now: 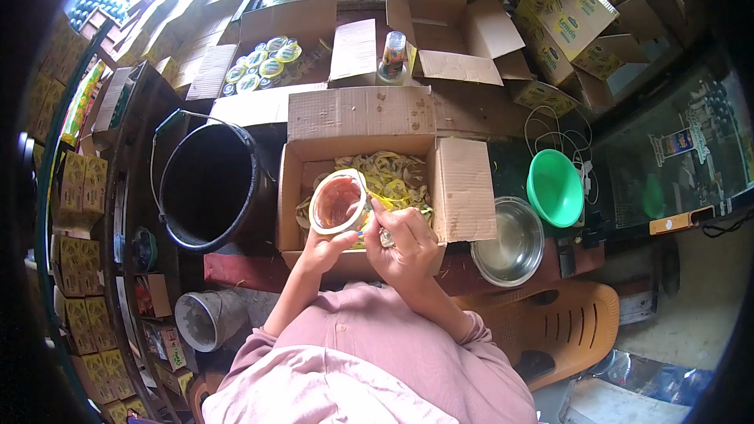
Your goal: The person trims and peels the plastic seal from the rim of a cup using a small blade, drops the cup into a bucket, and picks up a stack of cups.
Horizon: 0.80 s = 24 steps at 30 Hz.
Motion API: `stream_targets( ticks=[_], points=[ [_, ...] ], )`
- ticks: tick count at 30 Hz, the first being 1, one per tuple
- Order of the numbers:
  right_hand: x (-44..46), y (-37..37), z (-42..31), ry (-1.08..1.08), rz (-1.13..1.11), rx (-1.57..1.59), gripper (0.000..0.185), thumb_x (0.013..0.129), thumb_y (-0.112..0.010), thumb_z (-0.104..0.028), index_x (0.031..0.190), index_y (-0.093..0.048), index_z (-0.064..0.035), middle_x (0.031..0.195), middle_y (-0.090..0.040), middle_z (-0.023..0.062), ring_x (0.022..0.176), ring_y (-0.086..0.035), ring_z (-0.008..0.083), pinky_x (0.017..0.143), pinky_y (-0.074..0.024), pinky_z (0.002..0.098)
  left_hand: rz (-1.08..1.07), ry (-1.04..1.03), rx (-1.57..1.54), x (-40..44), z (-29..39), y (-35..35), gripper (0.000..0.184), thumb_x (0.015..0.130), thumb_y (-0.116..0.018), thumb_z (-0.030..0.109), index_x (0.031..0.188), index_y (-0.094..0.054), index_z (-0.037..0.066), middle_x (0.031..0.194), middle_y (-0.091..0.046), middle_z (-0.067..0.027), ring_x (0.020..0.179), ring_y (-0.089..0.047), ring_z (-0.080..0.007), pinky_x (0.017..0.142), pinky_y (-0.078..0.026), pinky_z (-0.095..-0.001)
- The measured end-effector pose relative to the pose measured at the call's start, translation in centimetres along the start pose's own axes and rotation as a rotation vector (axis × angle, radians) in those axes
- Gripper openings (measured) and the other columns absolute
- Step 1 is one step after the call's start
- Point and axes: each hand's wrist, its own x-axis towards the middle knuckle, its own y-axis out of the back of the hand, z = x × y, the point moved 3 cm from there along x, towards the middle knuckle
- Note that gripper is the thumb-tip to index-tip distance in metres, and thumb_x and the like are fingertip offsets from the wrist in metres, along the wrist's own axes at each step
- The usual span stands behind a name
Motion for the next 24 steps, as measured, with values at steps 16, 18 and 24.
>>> stream_targets(
  ticks=[16,18,24],
  points=[
    [0.8,0.6,1.0,-0.037,-0.069,0.127,0.022,0.066,-0.066,0.005,0.087,-0.066,-0.0038,0.069,-0.06,0.0076,0.059,-0.06,0.0183,0.053,-0.0484,0.0276,-0.063,0.037,0.272,0.5,0.8,1.0,0.065,0.063,-0.071,0.005,0.12,-0.04,0.002,0.112,-0.048,-0.0087,0.105,-0.049,-0.0168,0.091,-0.04,-0.0302],
    [1.0,0.6,0.9,-0.039,-0.075,0.103,0.022,0.066,-0.066,0.006,0.086,-0.065,-0.0031,0.069,-0.06,0.008,0.059,-0.061,0.0182,0.054,-0.0485,0.0272,-0.112,0.034,0.308,0.5,0.9,1.0,0.065,0.063,-0.071,0.006,0.12,-0.04,0.002,0.112,-0.048,-0.0085,0.105,-0.049,-0.0166,0.091,-0.04,-0.03],
    [1.0,0.7,1.3,-0.076,-0.092,0.199,0.021,0.066,-0.065,0.007,0.085,-0.064,-0.0008,0.067,-0.059,0.0085,0.058,-0.059,0.0167,0.053,-0.0457,0.0259,-0.14,0.059,0.316,0.5,1.3,1.0,0.064,0.063,-0.071,0.007,0.119,-0.041,0.002,0.112,-0.048,-0.0088,0.104,-0.049,-0.0165,0.09,-0.041,-0.0304]
  ],
)
